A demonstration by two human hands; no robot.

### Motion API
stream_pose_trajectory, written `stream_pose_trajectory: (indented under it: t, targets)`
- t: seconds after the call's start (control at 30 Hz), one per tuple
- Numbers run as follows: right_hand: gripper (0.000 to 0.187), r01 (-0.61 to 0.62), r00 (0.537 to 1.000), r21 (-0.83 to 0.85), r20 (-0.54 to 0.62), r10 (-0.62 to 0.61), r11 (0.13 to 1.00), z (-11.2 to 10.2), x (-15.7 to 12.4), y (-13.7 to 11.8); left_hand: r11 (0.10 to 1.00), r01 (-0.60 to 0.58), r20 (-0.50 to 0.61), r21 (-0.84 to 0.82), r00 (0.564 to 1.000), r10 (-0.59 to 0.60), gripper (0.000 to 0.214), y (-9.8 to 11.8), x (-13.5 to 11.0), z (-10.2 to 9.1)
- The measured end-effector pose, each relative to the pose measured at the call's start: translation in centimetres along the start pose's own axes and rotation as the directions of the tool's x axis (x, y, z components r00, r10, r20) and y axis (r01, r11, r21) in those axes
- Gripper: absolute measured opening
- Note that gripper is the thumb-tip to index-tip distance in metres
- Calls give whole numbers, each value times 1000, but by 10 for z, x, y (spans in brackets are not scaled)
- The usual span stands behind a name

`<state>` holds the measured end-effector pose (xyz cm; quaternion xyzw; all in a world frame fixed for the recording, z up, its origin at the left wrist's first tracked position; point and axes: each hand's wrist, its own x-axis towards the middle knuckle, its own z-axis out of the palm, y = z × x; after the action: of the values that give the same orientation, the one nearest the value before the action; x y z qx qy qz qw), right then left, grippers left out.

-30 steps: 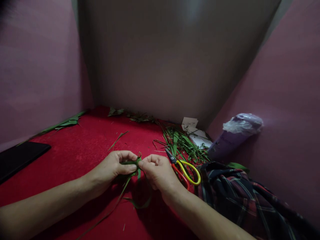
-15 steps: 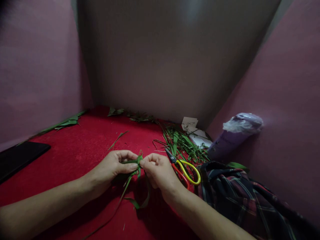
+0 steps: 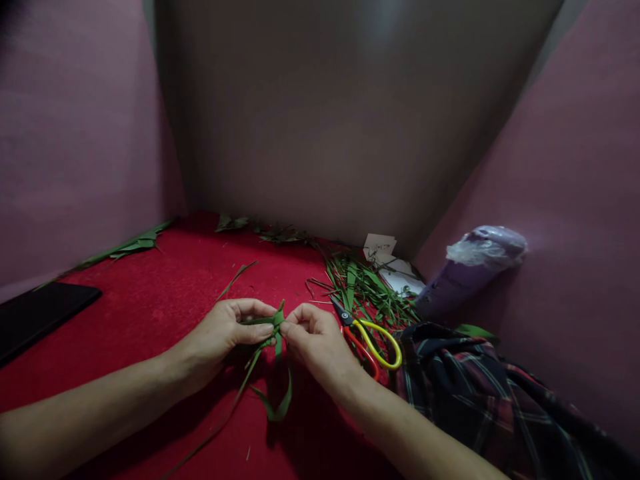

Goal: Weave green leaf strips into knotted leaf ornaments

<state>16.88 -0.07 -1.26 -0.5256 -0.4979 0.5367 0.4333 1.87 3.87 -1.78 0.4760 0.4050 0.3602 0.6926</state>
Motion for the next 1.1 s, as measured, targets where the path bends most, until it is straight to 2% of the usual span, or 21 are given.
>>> stream_pose_trajectory:
  t: [0.13, 0.3, 0.47, 0.63, 0.73, 0.87, 1.1]
  targets:
    - [24, -39, 999, -42, 24, 40, 998, 1, 0, -1, 999, 36, 28, 23, 999, -37, 22, 0, 0, -1]
    - [31, 39, 998, -125, -34, -44, 991, -1, 1, 4, 999, 28, 57, 43, 998, -30, 22, 0, -2, -1]
    - [33, 46, 995, -152, -85, -59, 987, -2, 0, 5, 995, -26, 70, 98, 997, 19, 22, -1, -2, 1]
    - [34, 115, 980, -214, -136, -146, 970, 1, 0, 8, 994, -49, 72, 97, 997, 42, 19, 0, -4, 4]
    - [33, 101, 985, -192, -116, -125, 976, 1, -1, 8, 998, -28, 61, 52, 998, 25, 21, -1, -4, 3]
    - [29, 70, 994, -106, -71, -78, 992, 1, -3, 5, 998, -60, 41, -10, 997, 60, 20, -3, -1, 0]
    - [29, 52, 997, -49, -55, -54, 997, 1, -3, 4, 999, -38, 41, -20, 998, 39, 19, -1, -1, 0]
